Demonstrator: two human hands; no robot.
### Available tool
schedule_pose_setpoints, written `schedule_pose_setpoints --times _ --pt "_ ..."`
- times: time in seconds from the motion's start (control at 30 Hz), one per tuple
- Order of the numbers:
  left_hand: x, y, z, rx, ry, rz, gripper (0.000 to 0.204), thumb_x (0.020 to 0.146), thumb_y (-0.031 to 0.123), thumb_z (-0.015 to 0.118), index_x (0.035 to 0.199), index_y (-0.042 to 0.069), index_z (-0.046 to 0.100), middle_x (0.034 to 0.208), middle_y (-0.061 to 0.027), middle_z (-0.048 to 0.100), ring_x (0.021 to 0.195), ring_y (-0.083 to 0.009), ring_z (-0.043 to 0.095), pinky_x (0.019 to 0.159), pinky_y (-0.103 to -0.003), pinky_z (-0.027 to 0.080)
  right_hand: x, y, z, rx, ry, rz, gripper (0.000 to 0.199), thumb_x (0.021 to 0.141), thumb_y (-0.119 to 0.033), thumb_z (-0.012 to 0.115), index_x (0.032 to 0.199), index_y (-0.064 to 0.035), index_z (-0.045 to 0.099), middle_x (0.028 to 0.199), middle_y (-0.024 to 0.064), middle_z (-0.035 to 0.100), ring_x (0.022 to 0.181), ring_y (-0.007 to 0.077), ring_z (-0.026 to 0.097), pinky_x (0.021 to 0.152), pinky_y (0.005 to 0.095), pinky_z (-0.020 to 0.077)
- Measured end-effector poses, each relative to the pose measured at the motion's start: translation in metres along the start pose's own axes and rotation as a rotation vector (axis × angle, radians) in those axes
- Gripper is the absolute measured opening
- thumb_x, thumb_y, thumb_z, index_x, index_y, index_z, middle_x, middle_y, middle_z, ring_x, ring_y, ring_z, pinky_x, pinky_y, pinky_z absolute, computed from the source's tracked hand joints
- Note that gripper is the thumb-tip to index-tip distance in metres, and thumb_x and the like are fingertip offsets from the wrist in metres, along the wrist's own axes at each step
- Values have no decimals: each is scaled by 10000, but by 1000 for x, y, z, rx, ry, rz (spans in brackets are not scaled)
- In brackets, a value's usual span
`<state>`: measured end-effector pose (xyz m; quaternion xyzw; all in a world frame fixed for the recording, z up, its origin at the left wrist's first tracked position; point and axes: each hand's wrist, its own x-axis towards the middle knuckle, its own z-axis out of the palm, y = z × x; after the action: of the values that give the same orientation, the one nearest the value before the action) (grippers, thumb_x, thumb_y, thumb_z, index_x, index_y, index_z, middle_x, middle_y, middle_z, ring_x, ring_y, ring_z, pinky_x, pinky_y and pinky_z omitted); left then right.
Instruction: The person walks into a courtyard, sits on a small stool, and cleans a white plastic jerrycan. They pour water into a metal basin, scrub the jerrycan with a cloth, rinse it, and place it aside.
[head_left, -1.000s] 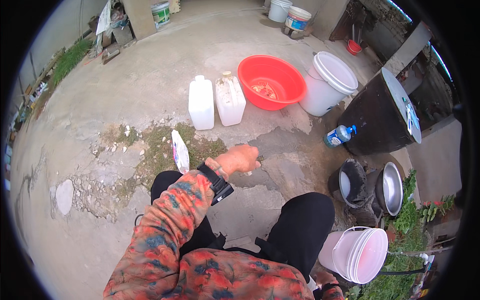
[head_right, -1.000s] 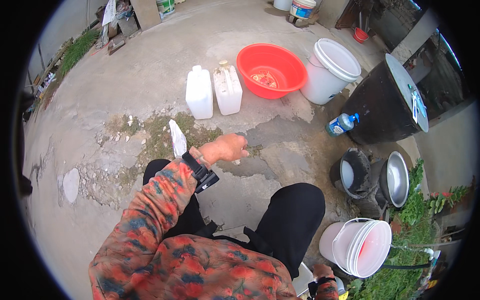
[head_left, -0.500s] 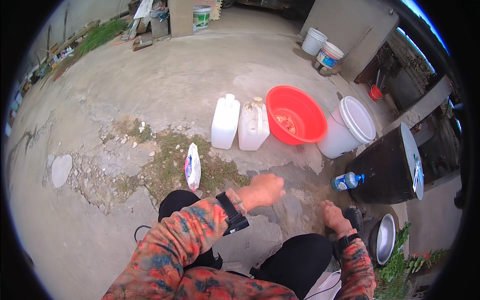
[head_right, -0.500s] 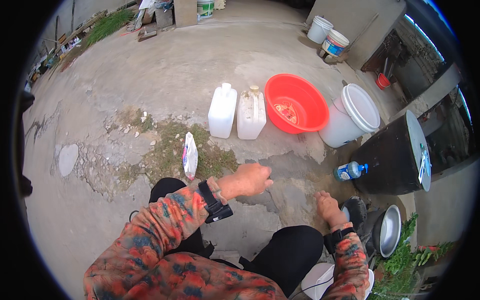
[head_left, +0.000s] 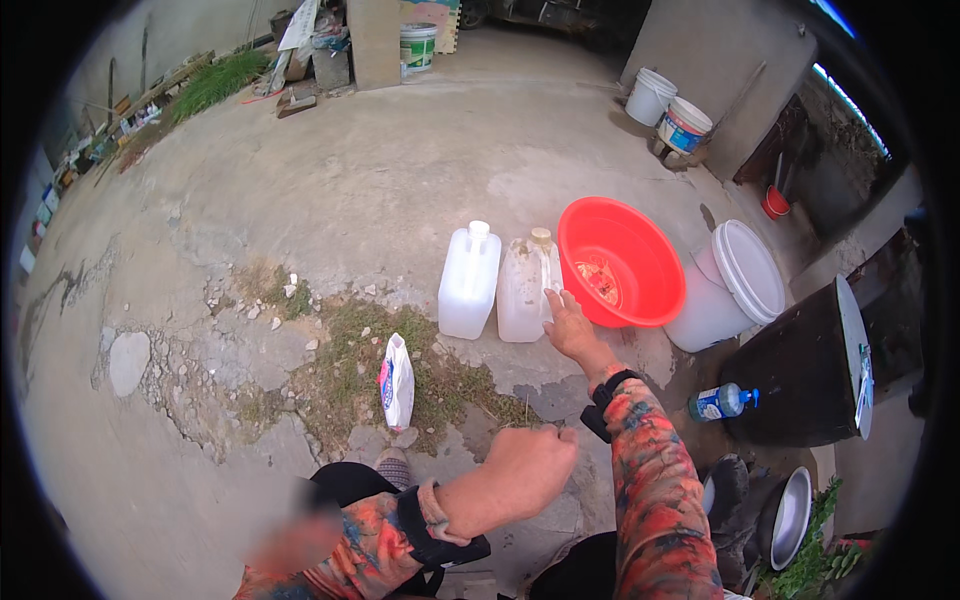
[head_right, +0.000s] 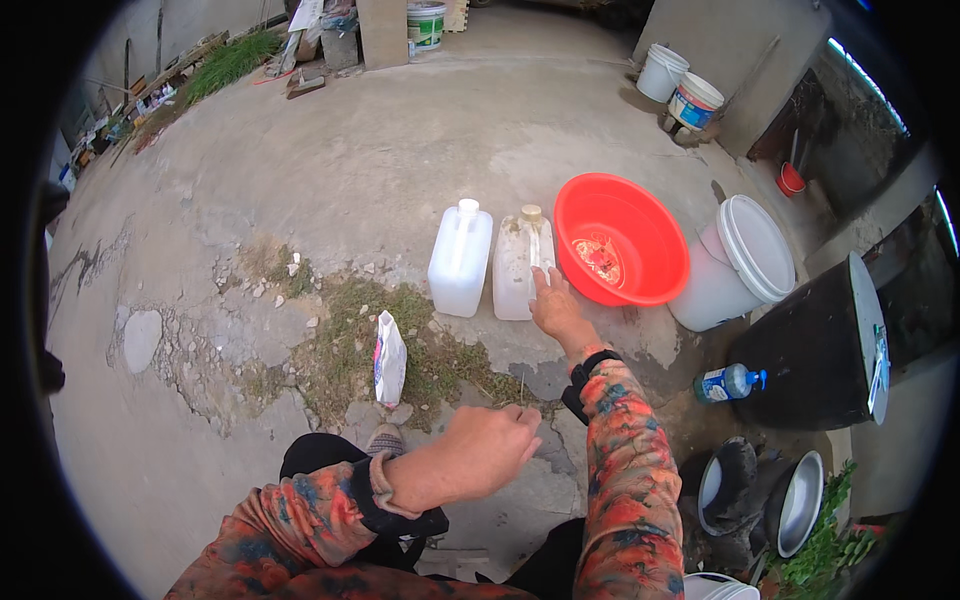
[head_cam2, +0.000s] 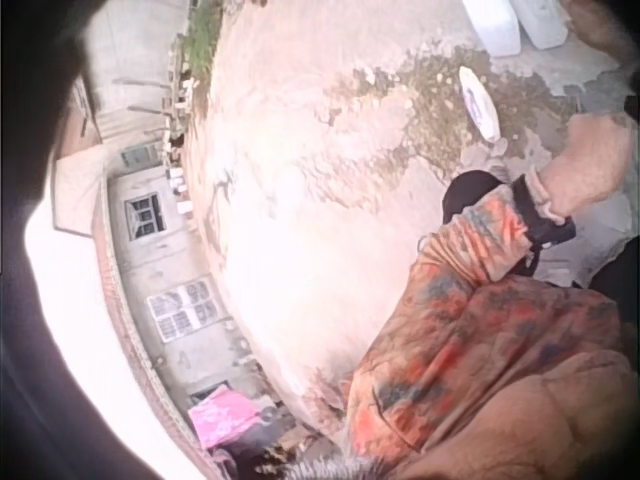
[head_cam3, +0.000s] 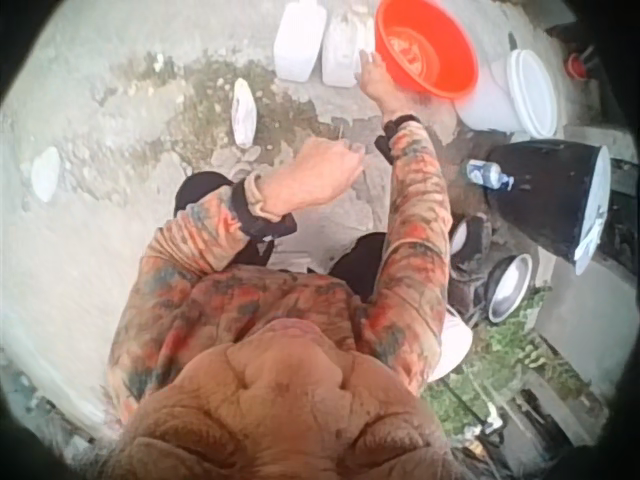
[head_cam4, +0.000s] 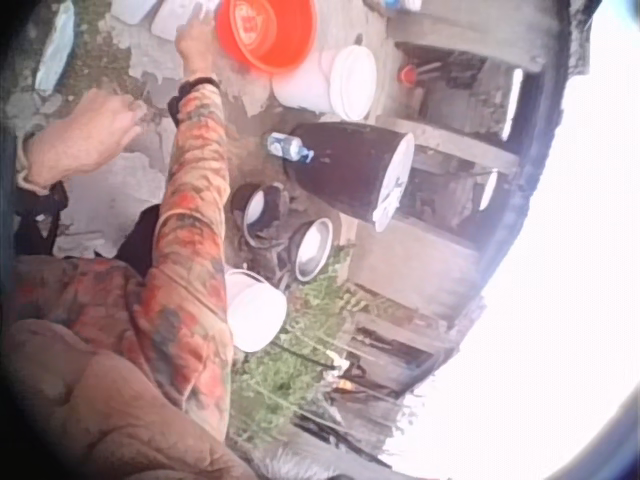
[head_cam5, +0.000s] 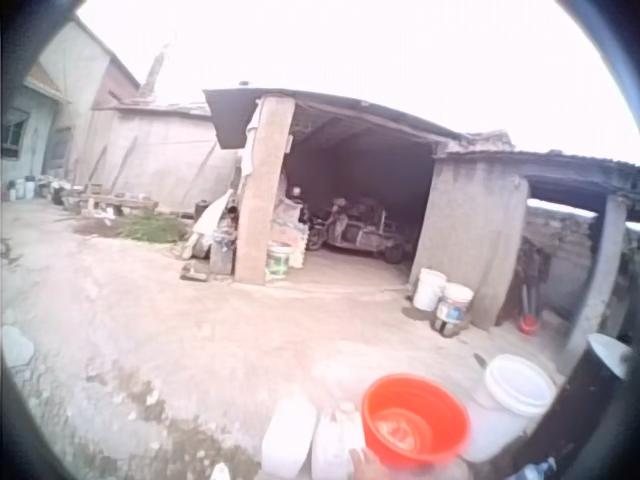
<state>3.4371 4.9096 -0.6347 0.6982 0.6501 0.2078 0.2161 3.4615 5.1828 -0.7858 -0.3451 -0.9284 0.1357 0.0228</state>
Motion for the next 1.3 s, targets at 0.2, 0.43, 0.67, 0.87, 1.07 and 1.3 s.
schedule_pose_setpoints --times 0.2,0.43,0.67,0.87,1.07,1.3 --pt "-9 -1 3 37 -60 -20 224 917 211 565 977 -5 575 829 -146 646 713 -355 659 596 -458 536 25 10 12 29 -112 61 674 893 -259 610 1487 -152 310 1527 221 275 1383 423 313 1094 494 359" --pt "5 -6 6 101 -112 -109 228 911 231 575 986 16 580 847 -149 653 744 -371 661 629 -480 535 21 10 23 46 -156 67 541 915 -233 553 1439 -170 431 1432 225 377 1289 433 385 1060 501 371" --pt "29 -29 10 -52 -62 -289 223 893 234 583 941 24 641 832 -205 678 835 -398 663 750 -500 520 -34 46 18 73 -185 -54 427 874 -155 546 1297 -141 603 1196 241 538 1165 420 471 1024 471 389" --pt "55 -51 32 -181 36 -349 273 876 268 601 943 24 704 882 -227 685 878 -401 661 838 -474 514 -105 53 -8 196 -275 -123 448 846 -91 531 1286 -121 615 1184 225 549 1146 375 497 1030 426 395" --pt "76 -47 44 -484 -15 -533 386 887 341 626 885 -42 674 710 -178 659 655 -318 665 616 -432 543 -176 21 -64 261 -260 -170 491 829 -69 536 1317 -98 579 1176 193 532 1152 373 484 1034 426 395" --pt "81 -22 54 -933 13 -629 348 913 335 653 765 24 598 614 -41 574 434 -119 483 339 -276 325 -225 -12 -108 154 -228 -314 298 807 -96 586 1096 -23 594 1115 212 501 1111 404 475 933 471 431"
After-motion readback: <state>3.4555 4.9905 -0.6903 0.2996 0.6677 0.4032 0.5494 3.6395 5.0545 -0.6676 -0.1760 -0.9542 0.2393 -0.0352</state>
